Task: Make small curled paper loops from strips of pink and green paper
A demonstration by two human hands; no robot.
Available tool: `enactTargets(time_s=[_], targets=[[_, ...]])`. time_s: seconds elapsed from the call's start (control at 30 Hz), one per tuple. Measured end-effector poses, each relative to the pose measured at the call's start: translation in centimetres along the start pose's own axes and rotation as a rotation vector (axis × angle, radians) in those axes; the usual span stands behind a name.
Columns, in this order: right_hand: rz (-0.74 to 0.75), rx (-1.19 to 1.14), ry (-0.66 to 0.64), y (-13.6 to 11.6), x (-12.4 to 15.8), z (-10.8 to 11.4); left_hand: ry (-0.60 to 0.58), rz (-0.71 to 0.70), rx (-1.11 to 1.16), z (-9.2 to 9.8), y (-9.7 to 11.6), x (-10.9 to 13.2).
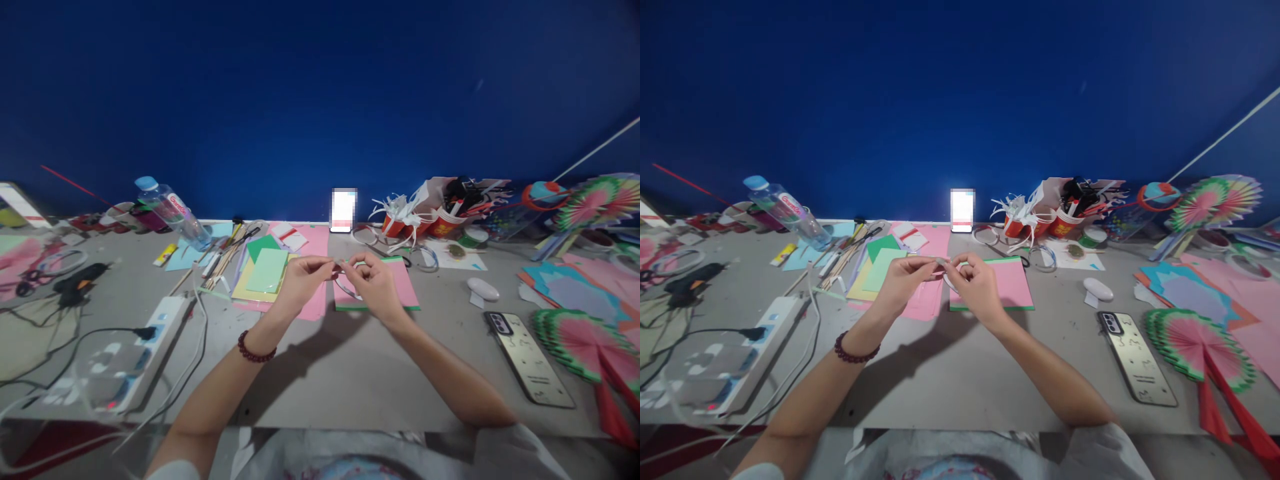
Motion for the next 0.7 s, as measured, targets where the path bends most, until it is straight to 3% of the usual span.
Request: enactTargets(time_s=[0.43,0.7], targets=[[0.005,0.010,-0.007,-0.20,-0.04,0.12,-0.041,0.000,-0.032,-0.28,0.30,0.25],[-0.027,-0.041,-0.049,-0.28,0.03,-0.46,-0.004,-0.097,-0.146,0.09,0.66,0.10]])
Point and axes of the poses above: each hand's wrist, its own x-axis away from the middle knuckle, its own z-axis out of the back of the hand, y = z × x, the point moved 9 cm from there along -x, towards the middle knuckle, and after that the axes turned 12 degrees about z, right-handed, at the moved point
